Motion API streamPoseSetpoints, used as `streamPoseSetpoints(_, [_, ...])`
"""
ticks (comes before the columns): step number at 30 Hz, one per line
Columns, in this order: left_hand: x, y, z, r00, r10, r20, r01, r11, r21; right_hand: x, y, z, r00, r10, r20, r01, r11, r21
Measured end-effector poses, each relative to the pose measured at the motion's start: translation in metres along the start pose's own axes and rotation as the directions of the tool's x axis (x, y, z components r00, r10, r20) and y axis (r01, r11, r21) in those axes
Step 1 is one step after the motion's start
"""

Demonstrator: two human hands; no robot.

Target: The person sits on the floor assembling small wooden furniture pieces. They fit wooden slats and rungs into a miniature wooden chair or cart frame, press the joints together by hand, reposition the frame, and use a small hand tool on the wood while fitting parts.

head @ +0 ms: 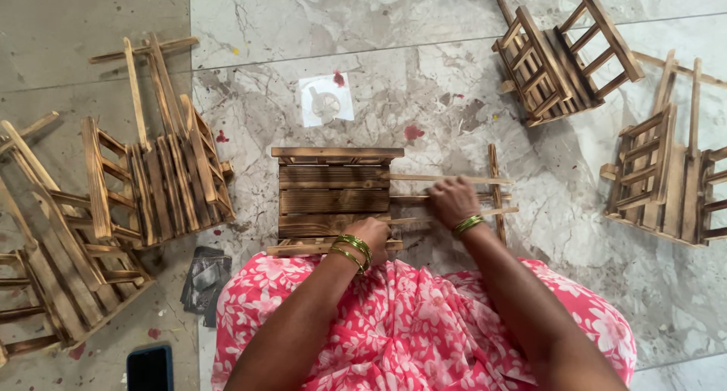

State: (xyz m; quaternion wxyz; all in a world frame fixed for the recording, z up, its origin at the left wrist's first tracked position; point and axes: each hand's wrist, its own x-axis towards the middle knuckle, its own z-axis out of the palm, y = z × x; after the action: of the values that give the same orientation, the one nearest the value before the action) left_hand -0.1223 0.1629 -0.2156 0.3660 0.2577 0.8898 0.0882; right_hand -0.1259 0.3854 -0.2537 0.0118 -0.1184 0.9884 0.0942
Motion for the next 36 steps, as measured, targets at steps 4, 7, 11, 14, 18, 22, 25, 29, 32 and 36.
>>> streamPoseSetpoints(4, [0.005,0.002,0.004,1.000,0.010,-0.024,-0.010,1.000,-0.014,-0.012,0.045,-0.006,0.955,0.243,0.173,-0.229,0.969,-0.098])
streamPoseSetpoints(7, [0.013,-0.002,0.007,0.999,-0.002,-0.049,0.002,1.000,-0.008,-0.004,0.038,0.003,0.960,0.244,0.136,-0.224,0.964,-0.144])
streamPoseSetpoints(11, [0.024,-0.002,0.009,0.999,-0.011,-0.046,0.009,0.999,-0.043,0.017,-0.007,0.015,0.995,-0.091,0.036,0.095,0.987,-0.127])
streamPoseSetpoints(14, [0.029,0.004,0.008,0.999,-0.013,-0.030,0.013,1.000,-0.016,0.023,-0.016,0.016,0.974,-0.168,-0.154,0.156,0.984,-0.087])
streamPoseSetpoints(18, [0.028,0.015,0.015,0.999,-0.007,-0.044,0.005,1.000,-0.023,-0.001,0.029,0.015,0.992,0.089,0.086,-0.089,0.996,-0.002])
streamPoseSetpoints(22, [0.030,0.015,0.022,0.998,0.008,-0.067,-0.009,1.000,-0.026,-0.019,0.058,0.019,0.927,0.330,0.177,-0.333,0.943,-0.014])
streamPoseSetpoints(25, [0.034,0.014,0.026,0.999,-0.015,-0.047,0.015,1.000,-0.016,-0.011,0.037,0.032,0.963,0.235,0.133,-0.230,0.972,-0.053])
streamPoseSetpoints(29, [0.042,0.012,0.029,0.999,-0.045,-0.005,0.045,0.999,-0.008,0.004,-0.004,0.051,0.991,-0.124,-0.042,0.122,0.991,-0.050])
streamPoseSetpoints(32, [0.044,0.011,0.032,0.999,-0.017,-0.033,0.017,1.000,0.011,0.005,-0.007,0.053,0.980,-0.150,-0.129,0.151,0.988,-0.004])
streamPoseSetpoints(36, [0.041,0.017,0.029,0.998,-0.015,-0.054,0.014,1.000,-0.024,-0.005,0.036,0.052,0.989,0.097,0.110,-0.075,0.978,-0.193])
